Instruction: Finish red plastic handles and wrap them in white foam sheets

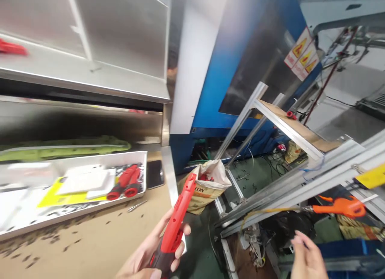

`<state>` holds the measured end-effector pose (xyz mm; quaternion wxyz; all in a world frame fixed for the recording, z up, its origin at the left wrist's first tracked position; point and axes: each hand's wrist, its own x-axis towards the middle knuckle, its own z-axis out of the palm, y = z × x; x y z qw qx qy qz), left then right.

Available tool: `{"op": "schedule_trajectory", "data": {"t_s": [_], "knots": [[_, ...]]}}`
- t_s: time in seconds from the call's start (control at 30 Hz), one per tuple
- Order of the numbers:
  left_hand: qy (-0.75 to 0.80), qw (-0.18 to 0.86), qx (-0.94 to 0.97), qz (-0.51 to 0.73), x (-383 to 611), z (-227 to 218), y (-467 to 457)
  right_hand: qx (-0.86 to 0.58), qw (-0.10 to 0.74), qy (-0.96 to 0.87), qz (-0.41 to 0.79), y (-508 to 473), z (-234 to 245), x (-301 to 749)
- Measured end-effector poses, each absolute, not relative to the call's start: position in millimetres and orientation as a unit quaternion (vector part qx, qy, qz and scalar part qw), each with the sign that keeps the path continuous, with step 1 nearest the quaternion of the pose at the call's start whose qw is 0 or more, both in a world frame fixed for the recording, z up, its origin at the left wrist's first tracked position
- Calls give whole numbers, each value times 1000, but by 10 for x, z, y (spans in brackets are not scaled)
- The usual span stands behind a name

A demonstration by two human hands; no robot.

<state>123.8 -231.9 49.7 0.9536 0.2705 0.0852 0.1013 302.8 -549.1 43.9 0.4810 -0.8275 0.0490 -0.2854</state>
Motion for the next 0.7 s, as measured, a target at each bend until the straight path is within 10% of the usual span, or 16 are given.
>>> {"op": "schedule_trajectory", "data": {"t_s": [0.7], "knots": [[383,697,450,407,128,340,-1417,-718,566,-359,188,-2432,-21,1770]]}}
